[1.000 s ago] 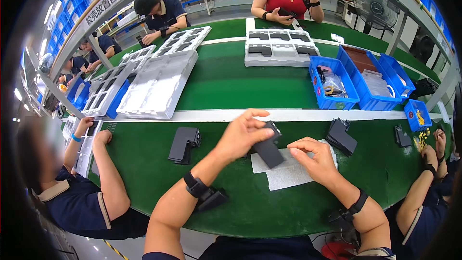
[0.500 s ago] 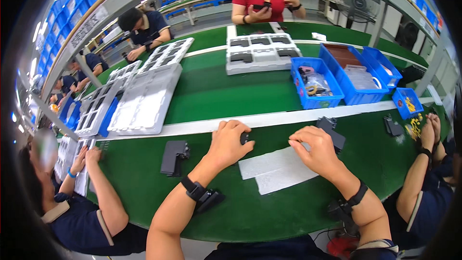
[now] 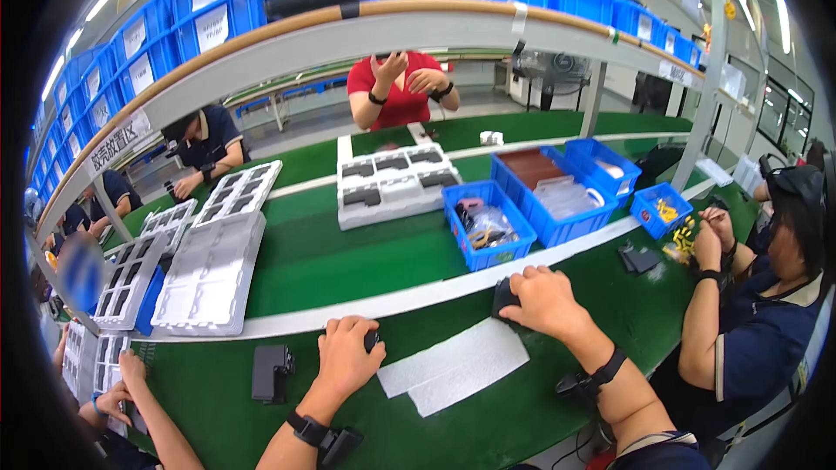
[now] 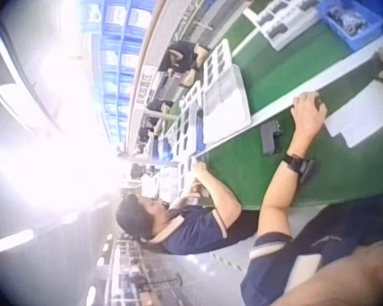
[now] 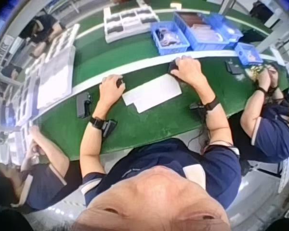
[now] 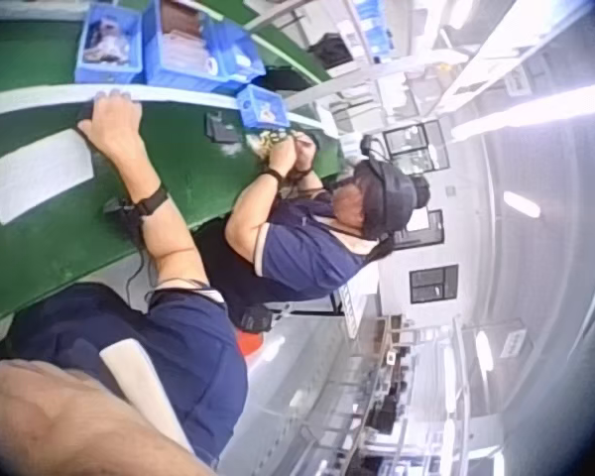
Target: Assembling small black plastic electronic components by hand at a workstation.
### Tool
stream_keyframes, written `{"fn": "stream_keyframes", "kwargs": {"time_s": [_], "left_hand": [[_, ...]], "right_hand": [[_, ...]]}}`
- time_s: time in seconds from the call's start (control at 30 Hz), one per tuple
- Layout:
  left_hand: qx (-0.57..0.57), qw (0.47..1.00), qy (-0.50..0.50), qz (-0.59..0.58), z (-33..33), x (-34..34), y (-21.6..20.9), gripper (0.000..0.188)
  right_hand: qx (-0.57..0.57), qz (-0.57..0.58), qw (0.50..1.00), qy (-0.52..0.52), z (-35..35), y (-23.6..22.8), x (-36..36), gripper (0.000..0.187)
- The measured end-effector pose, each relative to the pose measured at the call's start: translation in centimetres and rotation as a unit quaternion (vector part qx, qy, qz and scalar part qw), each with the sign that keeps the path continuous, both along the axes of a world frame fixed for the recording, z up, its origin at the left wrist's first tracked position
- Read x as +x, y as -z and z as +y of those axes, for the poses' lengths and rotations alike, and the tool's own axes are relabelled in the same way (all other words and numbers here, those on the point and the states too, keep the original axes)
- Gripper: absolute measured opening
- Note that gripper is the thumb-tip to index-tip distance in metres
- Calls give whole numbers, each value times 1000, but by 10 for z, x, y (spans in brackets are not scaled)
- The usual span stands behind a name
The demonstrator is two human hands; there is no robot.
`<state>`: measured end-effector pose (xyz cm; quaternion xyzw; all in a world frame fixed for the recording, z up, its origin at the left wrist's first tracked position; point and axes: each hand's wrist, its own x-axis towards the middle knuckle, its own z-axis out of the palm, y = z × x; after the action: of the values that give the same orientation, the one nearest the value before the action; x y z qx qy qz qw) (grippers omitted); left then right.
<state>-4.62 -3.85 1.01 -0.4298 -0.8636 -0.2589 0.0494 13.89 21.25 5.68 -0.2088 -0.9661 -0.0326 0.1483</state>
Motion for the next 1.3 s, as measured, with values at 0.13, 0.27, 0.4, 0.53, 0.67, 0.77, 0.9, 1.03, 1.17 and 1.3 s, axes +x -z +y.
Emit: {"fn": "stream_keyframes", "kwargs": {"time_s": [0.13,0.27,0.4,0.53,0.67,0.77,0.9,1.03,1.17,1.3], "left_hand": [[-12,1000,4,-29,3,7,-4,34],[-11,999,0,31,5,16,5,39],[107,992,59,27,16,27,-1,30],[183,970,161,-13,22,40,-3,21],[187,960,197,-61,24,46,-3,18],[177,957,206,-96,25,48,-4,17],[178,954,207,-127,23,45,-1,15],[189,947,200,-166,23,45,0,16],[182,951,179,-176,21,43,4,18],[172,941,189,-222,24,45,1,21]], "right_hand": [[-113,-128,985,11,8,1,4,65],[-112,-141,984,-5,4,5,-1,70],[-122,-182,976,-11,3,2,-3,74],[-109,-187,976,-29,4,0,-1,74],[-95,-161,982,-37,13,8,3,71],[-98,-111,989,-30,10,7,5,63],[-99,-87,991,0,3,7,1,51],[-84,-90,992,21,-3,1,1,46],[-48,-71,996,12,-3,6,1,40],[-29,-50,998,23,-4,4,7,41]]}}
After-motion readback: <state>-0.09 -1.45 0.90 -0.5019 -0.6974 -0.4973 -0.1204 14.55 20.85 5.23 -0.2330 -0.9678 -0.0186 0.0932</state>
